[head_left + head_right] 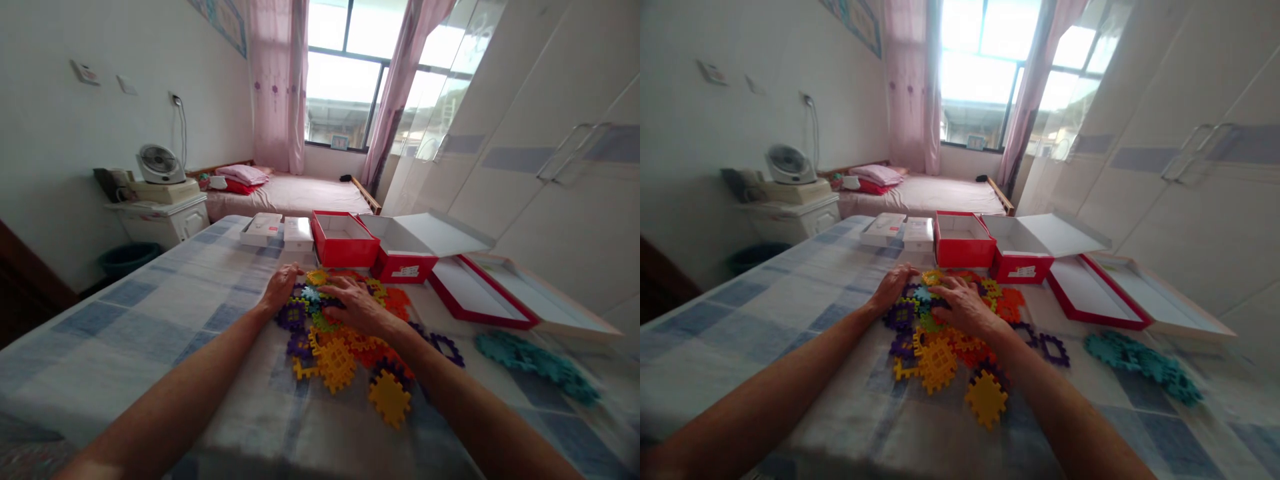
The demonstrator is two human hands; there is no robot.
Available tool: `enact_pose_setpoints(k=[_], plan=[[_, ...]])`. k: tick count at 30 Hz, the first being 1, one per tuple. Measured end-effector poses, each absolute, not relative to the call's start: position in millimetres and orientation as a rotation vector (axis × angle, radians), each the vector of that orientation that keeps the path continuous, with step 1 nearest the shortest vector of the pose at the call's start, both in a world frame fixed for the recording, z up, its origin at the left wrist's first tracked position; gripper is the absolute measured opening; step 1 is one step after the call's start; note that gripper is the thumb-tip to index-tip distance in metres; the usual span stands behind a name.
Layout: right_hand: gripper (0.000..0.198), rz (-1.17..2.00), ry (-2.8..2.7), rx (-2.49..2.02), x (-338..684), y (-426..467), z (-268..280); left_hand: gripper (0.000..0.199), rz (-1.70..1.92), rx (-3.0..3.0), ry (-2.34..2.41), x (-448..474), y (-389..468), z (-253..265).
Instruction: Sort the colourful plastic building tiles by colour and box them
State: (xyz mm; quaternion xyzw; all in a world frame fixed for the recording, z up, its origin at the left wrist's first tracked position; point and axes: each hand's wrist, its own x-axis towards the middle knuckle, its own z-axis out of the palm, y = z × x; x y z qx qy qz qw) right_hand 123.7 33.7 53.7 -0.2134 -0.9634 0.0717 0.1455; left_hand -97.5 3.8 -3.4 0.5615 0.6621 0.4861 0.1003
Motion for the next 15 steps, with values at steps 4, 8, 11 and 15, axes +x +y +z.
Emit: enact_pose_setpoints(k=[4,8,11,15], plan=[[0.030,0.153,-2.769,-0.740,135.5,33.8,54.0,0.065,1.447,1.632,1.961,-97.0,6.0,-5.1],[0.024,0.036,-2.752,-0.904,154.8,28.6,70.0,0.063,1.459,1.609,1.947,-96.5,6.8,-5.1],[0.026,-0.094,-2.723,-0.961,152.9,23.9,78.0,0.063,1.463,1.600,1.942,-96.4,5.9,-3.6],[0.015,-0.092,-2.702,-0.919,125.3,18.8,73.8,0.067,1.460,1.608,1.948,-96.6,4.8,-2.5]])
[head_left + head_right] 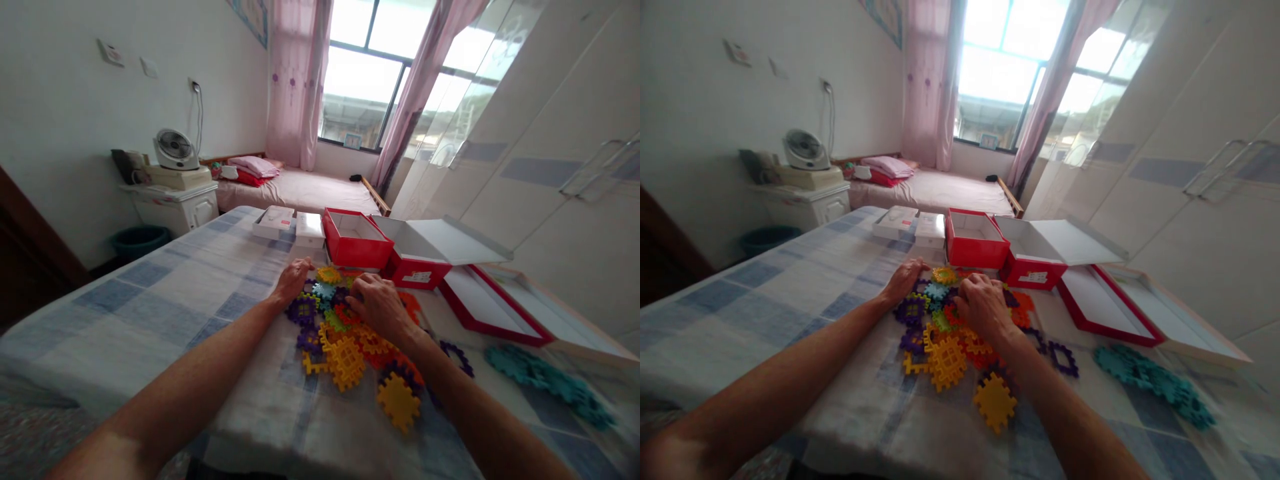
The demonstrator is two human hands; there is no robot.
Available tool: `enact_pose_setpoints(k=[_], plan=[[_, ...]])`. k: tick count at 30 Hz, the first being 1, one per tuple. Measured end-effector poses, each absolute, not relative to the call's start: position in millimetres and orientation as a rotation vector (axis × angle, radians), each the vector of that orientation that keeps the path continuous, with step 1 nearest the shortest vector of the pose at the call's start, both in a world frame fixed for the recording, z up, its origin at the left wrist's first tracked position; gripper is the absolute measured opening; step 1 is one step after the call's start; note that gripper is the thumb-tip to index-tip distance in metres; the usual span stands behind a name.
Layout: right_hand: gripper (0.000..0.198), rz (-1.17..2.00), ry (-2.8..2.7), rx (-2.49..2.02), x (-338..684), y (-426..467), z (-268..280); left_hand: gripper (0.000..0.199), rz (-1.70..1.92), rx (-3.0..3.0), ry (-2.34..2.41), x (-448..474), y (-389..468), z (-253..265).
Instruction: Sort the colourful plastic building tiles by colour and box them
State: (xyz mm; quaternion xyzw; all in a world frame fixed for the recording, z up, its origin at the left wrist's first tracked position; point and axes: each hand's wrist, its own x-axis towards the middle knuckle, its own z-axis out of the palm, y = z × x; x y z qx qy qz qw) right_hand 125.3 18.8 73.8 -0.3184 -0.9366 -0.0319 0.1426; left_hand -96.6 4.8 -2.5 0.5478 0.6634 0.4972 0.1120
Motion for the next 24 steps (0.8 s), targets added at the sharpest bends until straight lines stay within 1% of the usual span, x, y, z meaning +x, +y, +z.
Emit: enact_pose_setpoints(k=[1,2,5,7,10,14,16,18,22,24], plan=[[0.014,-0.050,-2.726,-0.883,116.3,18.0,70.7,0.068,1.459,1.612,1.948,-96.7,4.7,-2.5],[0.019,-0.006,-2.763,-0.843,107.5,17.2,67.5,0.068,1.458,1.616,1.947,-96.7,4.7,-2.6],[0.040,0.063,-2.889,-0.789,86.4,15.9,58.9,0.066,1.460,1.616,1.943,-96.6,4.8,-3.0],[0.047,0.044,-2.944,-0.839,78.6,15.6,56.6,0.064,1.460,1.605,1.945,-96.2,4.9,-3.0],[0.048,-0.024,-2.995,-0.914,73.7,15.4,60.0,0.061,1.459,1.581,1.948,-95.3,5.4,-2.7],[0.032,-0.110,-3.058,-0.923,71.1,12.8,71.7,0.060,1.459,1.557,1.953,-94.6,6.0,-2.5],[0.029,-0.115,-3.078,-0.898,70.6,10.9,76.8,0.060,1.461,1.556,1.957,-94.5,5.9,-2.7],[0.032,-0.101,-3.061,-0.893,71.6,9.8,79.9,0.059,1.465,1.558,1.957,-94.4,5.5,-2.9],[0.050,-0.090,-2.944,-0.984,77.3,14.8,78.4,0.058,1.468,1.571,1.946,-93.9,4.7,-2.6],[0.055,-0.049,-2.877,-1.022,80.8,21.0,74.1,0.059,1.463,1.577,1.943,-93.7,4.4,-1.9]])
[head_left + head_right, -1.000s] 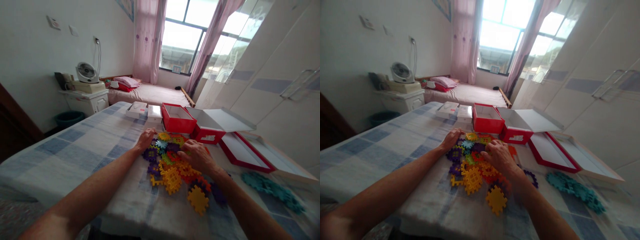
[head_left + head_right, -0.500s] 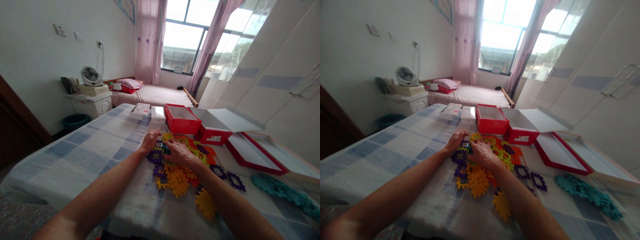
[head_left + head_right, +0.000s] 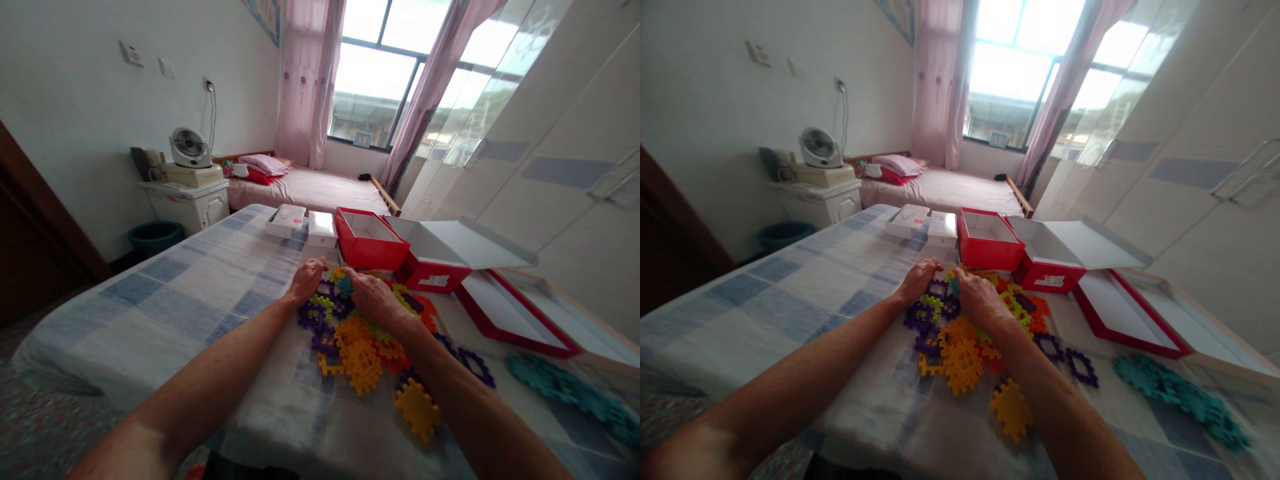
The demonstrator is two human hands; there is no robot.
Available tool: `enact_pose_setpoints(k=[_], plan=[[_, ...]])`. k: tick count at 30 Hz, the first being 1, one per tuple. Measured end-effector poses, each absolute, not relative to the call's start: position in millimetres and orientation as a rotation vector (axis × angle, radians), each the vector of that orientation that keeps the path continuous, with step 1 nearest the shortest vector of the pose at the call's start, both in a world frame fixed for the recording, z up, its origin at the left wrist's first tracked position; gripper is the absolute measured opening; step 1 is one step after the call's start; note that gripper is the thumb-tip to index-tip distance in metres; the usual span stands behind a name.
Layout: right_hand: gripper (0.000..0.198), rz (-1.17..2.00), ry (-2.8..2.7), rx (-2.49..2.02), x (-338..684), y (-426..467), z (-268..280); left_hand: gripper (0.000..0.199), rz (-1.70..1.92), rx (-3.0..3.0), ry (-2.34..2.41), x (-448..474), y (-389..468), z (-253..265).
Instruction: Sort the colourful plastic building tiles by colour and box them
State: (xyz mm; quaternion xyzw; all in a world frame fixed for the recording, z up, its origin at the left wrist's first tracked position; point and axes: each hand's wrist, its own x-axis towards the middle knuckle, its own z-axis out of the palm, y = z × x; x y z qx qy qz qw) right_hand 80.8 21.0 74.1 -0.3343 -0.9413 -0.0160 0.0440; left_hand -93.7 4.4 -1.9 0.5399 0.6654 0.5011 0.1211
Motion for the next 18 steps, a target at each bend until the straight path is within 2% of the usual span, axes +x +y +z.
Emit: enact_pose_setpoints(k=[11,18], plan=[[0.048,0.343,-2.302,-1.104,99.0,45.5,65.5,0.057,1.446,1.615,1.939,-94.1,2.7,-1.2],[0.032,0.531,-2.189,-1.104,122.3,46.2,75.2,0.061,1.447,1.626,1.942,-96.0,4.8,-3.3]])
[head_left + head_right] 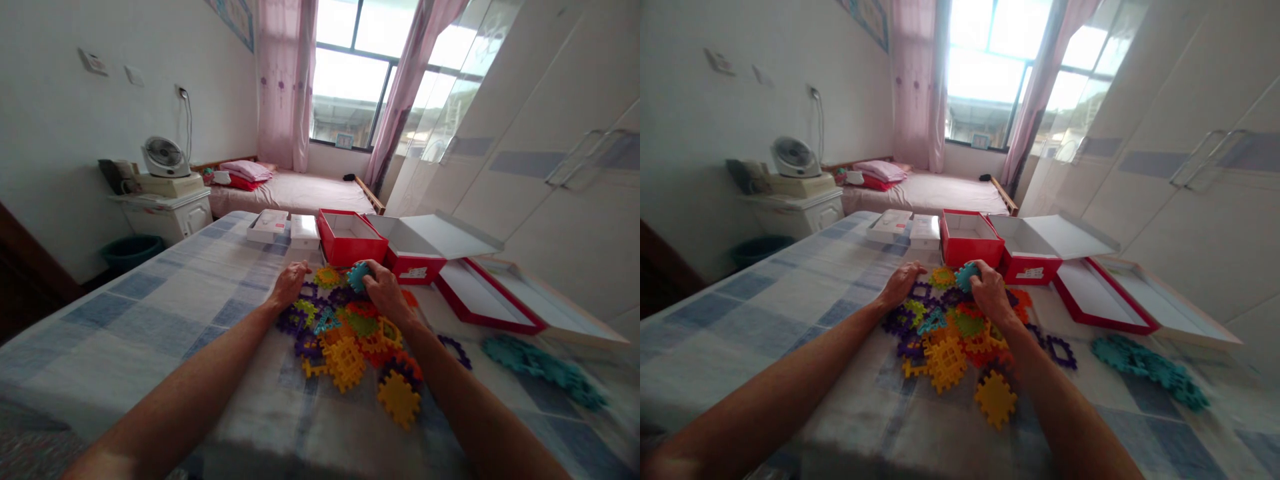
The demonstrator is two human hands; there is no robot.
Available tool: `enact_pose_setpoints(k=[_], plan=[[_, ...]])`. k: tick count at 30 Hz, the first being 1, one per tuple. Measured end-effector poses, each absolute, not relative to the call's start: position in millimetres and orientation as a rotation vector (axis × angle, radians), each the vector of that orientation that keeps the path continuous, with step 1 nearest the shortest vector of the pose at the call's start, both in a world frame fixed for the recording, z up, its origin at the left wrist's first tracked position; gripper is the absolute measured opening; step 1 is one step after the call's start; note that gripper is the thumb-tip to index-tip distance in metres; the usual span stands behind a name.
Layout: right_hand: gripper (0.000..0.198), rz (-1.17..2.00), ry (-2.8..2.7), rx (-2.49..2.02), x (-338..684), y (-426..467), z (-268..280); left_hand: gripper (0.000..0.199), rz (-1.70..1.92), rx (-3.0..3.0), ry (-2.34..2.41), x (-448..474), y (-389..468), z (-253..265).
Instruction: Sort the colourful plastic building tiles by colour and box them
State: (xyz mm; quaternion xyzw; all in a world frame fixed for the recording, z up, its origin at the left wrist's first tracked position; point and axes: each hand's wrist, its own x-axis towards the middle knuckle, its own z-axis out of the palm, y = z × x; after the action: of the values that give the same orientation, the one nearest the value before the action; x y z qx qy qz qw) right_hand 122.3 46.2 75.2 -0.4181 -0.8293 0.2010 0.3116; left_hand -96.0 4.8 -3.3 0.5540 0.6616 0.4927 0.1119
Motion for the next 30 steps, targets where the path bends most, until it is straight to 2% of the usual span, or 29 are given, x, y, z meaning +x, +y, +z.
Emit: enact_pose_setpoints(k=[6,12,30], plan=[[0.021,0.652,-2.660,-0.787,119.7,18.6,76.2,0.063,1.456,1.647,1.949,-97.4,6.1,-5.8],[0.019,0.509,-2.895,-0.598,106.6,6.6,61.9,0.065,1.441,1.659,1.955,-97.3,5.5,-4.5],[0.027,0.558,-2.943,-0.332,107.4,21.8,54.2,0.064,1.413,1.686,1.946,-98.2,5.9,-5.7]])
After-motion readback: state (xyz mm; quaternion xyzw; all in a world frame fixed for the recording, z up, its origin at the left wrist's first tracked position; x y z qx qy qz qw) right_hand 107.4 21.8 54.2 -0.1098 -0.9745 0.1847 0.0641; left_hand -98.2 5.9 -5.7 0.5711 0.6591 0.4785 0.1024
